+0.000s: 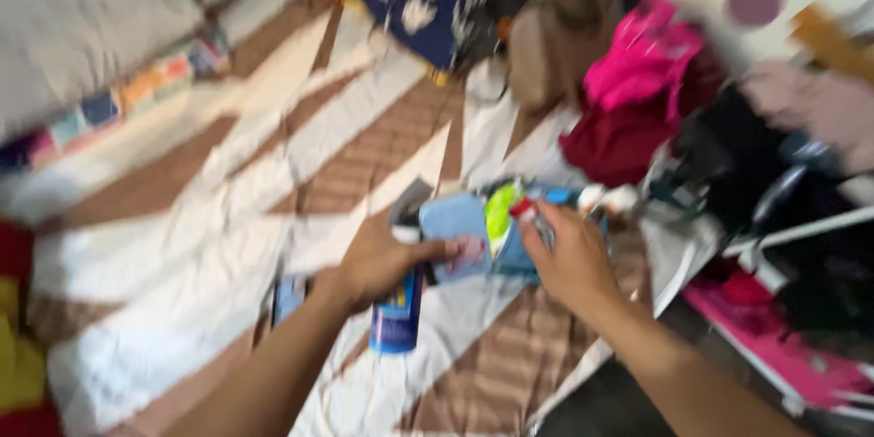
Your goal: The person organizes various personal care items by moving them between a multi-tiered wire rack and a blue basket on the bed. They handle bottles, tubes, a hair clipper, and a small wallet, placing some items on the bed and others into the basket.
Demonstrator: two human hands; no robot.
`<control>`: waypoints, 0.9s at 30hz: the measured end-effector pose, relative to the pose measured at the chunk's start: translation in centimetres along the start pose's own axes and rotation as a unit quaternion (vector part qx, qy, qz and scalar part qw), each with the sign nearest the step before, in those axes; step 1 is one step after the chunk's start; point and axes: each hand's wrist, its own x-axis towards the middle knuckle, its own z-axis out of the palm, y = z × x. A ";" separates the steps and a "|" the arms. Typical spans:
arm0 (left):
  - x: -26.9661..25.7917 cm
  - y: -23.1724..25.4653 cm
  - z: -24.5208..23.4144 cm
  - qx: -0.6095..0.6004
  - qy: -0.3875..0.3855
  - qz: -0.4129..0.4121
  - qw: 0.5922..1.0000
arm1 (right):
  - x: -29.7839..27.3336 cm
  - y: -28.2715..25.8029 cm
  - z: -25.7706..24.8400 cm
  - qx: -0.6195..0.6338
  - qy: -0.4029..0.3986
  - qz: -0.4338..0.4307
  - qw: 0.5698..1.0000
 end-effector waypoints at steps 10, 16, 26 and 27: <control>-1.2 -21.1 0.9 -0.170 -0.031 -0.124 0.977 | -10.6 6.1 17.7 -0.021 -0.095 0.018 0.995; 0.2 -30.3 3.3 -0.158 -0.032 -0.154 0.975 | -14.6 11.9 25.1 -0.036 -0.121 -0.003 0.992; 4.9 -38.9 5.6 -0.105 -0.036 -0.093 0.989 | -16.2 17.8 30.9 -0.088 -0.147 0.005 0.985; 5.1 -39.4 5.7 -0.078 -0.019 -0.087 0.993 | -16.3 17.9 31.1 -0.094 -0.149 0.004 0.984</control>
